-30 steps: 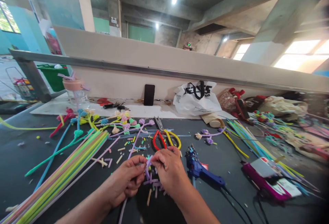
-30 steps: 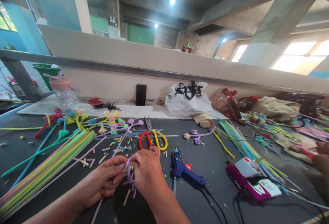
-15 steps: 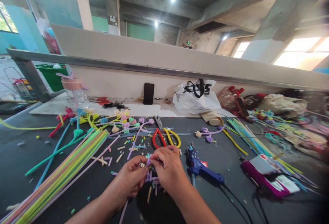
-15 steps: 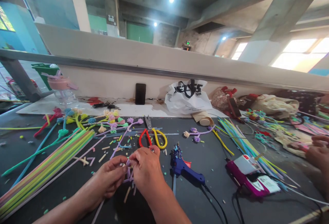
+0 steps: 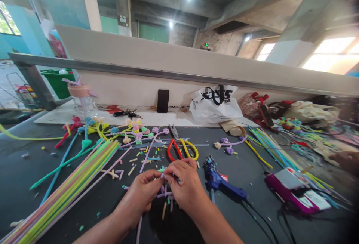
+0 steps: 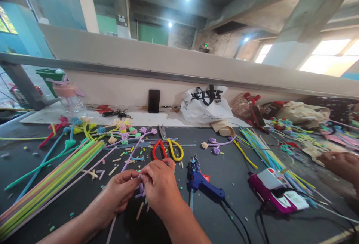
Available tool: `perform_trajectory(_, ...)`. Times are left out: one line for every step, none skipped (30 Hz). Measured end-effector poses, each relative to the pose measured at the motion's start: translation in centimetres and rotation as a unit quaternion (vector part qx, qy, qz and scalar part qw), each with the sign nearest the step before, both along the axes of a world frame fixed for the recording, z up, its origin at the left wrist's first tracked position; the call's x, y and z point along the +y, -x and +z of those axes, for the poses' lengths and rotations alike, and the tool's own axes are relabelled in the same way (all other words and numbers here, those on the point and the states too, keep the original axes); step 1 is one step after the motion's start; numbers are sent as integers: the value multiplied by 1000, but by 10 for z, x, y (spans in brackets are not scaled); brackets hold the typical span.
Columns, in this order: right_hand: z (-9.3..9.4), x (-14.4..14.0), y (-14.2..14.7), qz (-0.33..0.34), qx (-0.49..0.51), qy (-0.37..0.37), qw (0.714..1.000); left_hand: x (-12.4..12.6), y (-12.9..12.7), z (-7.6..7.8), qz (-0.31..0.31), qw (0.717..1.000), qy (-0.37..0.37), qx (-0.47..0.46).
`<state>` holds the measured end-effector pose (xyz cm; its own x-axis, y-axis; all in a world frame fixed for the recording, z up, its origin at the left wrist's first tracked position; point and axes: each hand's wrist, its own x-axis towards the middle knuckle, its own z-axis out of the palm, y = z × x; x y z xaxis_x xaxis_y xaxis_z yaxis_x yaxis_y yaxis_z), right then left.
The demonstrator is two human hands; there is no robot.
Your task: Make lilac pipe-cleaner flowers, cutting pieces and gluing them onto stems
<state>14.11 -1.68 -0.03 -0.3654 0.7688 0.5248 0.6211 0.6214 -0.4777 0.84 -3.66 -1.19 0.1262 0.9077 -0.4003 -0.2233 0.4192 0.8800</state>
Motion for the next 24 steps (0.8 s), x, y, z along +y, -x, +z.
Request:
perform_trajectory(1,1,-1,-6,16,11,1000,0,1,-1,2,1000,0,-7)
perform_trajectory(1,1,-2,-18,41,26,999,1,1,-2,3,1000,-2,-15)
perform_trajectory(1,2,-3,-34,72,49,996,1,2,-4,2,1000,-3,-24)
perform_trajectory(1,3,-3,-46,106,82,990,1,3,-6,1,999,-5,-31)
perform_trajectory(0,4,-4,-49,138,126,981,2,4,-7,1,999,-7,-37)
perform_trajectory(-1,5,-3,-42,165,173,970,2,5,-8,1,999,-8,-41)
perform_trajectory(-3,6,-3,-28,185,219,958,2,5,-9,1,999,-8,-43)
perform_trajectory(-4,6,-2,-13,198,255,946,2,6,-10,2,999,-9,-44)
perform_trajectory(-5,6,-1,-1,205,277,939,2,6,-11,2,999,-8,-44)
perform_trajectory(-5,6,0,5,207,285,936,1,6,-11,1,999,-9,-45)
perform_trajectory(-6,6,1,6,205,286,936,1,6,-11,-1,999,-9,-47)
perform_trajectory(-6,5,2,4,200,282,938,1,6,-10,-4,999,-8,-48)
perform_trajectory(-6,5,3,2,195,277,941,1,5,-10,-7,999,-8,-49)
perform_trajectory(-6,5,3,1,191,273,943,1,6,-9,-9,999,-6,-51)
perform_trajectory(-7,5,3,1,188,268,945,1,6,-9,-10,999,-4,-53)
perform_trajectory(-7,5,3,2,185,264,947,1,6,-8,-10,999,0,-54)
perform_trajectory(-8,6,2,3,183,260,948,2,6,-8,-8,999,3,-53)
perform_trajectory(-8,6,2,4,180,257,949,2,5,-9,-5,999,7,-53)
perform_trajectory(-8,7,2,4,178,255,951,3,5,-10,-5,999,10,-53)
perform_trajectory(-9,7,1,3,175,254,951,4,5,-11,-5,999,12,-52)
perform_trajectory(-9,7,1,2,173,254,952,5,5,-12,-5,999,11,-51)
perform_trajectory(-8,7,1,1,170,255,952,6,4,-13,-4,999,8,-49)
perform_trajectory(-8,7,1,0,168,255,952,7,4,-14,-3,999,5,-45)
perform_trajectory(-7,7,1,0,167,255,952,7,3,-15,-4,999,2,-41)
